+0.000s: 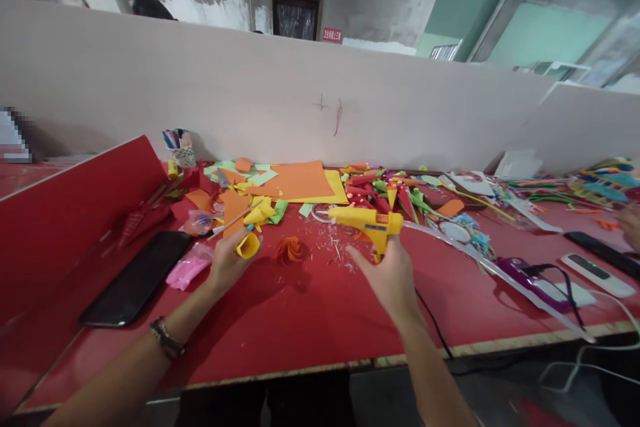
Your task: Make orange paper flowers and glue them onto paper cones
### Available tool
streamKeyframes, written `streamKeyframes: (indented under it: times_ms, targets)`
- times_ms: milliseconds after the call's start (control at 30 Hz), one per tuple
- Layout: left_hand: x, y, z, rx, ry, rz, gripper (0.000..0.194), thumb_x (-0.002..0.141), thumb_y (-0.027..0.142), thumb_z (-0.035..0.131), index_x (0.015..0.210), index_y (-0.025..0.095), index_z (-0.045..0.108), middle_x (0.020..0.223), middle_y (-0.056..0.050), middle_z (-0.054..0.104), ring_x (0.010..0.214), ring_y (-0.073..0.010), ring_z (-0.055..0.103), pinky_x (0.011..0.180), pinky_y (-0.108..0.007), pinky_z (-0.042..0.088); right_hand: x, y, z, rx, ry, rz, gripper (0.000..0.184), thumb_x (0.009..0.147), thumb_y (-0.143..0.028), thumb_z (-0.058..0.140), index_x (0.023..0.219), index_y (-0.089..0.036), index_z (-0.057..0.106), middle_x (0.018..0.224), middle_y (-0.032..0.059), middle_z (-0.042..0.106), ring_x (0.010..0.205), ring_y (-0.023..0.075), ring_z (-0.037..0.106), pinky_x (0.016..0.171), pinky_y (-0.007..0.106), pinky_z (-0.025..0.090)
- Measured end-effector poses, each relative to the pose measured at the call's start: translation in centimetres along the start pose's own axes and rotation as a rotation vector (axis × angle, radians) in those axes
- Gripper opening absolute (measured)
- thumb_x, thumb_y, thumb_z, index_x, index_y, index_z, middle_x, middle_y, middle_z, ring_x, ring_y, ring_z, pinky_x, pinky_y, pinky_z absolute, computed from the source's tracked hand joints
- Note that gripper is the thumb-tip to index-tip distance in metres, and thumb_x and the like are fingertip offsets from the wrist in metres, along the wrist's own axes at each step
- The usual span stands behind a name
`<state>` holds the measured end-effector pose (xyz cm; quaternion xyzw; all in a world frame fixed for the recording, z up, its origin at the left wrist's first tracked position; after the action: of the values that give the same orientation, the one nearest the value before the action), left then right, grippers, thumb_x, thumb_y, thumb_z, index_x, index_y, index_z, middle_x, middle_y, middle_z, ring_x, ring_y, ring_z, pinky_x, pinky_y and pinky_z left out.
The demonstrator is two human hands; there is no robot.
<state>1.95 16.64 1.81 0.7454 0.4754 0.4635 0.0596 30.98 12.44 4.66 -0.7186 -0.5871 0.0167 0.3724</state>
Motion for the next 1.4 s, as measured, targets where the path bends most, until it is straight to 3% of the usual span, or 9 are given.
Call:
streamKeyframes:
  times_ms: [167, 333, 633, 867, 1400]
  targets:
    - [0.2, 0.6, -0.2, -0.027, 0.005, 0.016, 0.013, 0.069, 0.014, 0.054, 0.058, 0.016, 0.046, 0.052, 0.005, 0.047, 0.047, -0.0061, 0.042, 0.046, -0.016, 0.031, -2.0, -5.8, 0.8, 0.012, -0.040, -0.141, 0.045, 0.063, -0.053, 0.058, 0.087, -0.015, 0.054, 0.058, 0.0019, 0.055, 0.051, 0.0157, 0.051, 0.048, 0.026, 0.037]
    - [0.2, 0.9, -0.1, -0.061, -0.060, 0.026, 0.011, 0.068, 0.013, 0.053, 0.060, 0.017, 0.046, 0.053, 0.005, 0.047, 0.047, -0.0063, 0.041, 0.046, -0.016, 0.031, -2.3, -7.8, 1.5, -0.036, -0.076, -0.227, 0.050, 0.064, -0.052, 0.057, 0.094, -0.012, 0.056, 0.054, 0.0021, 0.055, 0.046, 0.0152, 0.050, 0.043, 0.025, 0.033]
    - [0.2, 1.2, 0.0, -0.029, -0.080, 0.137, 0.010, 0.069, 0.013, 0.050, 0.061, 0.017, 0.045, 0.055, 0.004, 0.046, 0.050, -0.0073, 0.042, 0.047, -0.016, 0.031, -2.6, -8.5, 2.5, -0.145, -0.069, -0.383, 0.037, 0.068, -0.045, 0.055, 0.088, -0.014, 0.057, 0.064, 0.0064, 0.062, 0.058, 0.0192, 0.057, 0.048, 0.027, 0.039]
    - [0.1, 1.4, 0.0, 0.003, -0.084, 0.212, 0.007, 0.070, 0.013, 0.047, 0.064, 0.018, 0.047, 0.056, 0.003, 0.048, 0.051, -0.0087, 0.044, 0.048, -0.018, 0.033, -2.8, -8.6, 2.9, -0.159, -0.088, -0.462, 0.037, 0.071, -0.036, 0.051, 0.101, -0.014, 0.054, 0.067, 0.0050, 0.062, 0.060, 0.0183, 0.058, 0.049, 0.026, 0.038]
    - [0.2, 1.1, -0.2, 0.004, -0.106, 0.184, 0.009, 0.067, 0.010, 0.049, 0.063, 0.017, 0.048, 0.057, 0.003, 0.050, 0.051, -0.0084, 0.046, 0.049, -0.016, 0.033, -2.2, -8.3, 2.6, -0.187, -0.152, -0.446, 0.033, 0.071, -0.026, 0.046, 0.102, -0.016, 0.052, 0.061, 0.0020, 0.058, 0.056, 0.0167, 0.056, 0.049, 0.025, 0.037]
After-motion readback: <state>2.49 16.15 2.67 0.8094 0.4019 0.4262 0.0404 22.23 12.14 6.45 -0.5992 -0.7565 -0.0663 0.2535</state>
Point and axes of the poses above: each hand's wrist, its own x-axis towards the middle knuckle, its own z-axis out of the palm, y = z × x, the point moved 5 cm from there along x, towards the middle knuckle
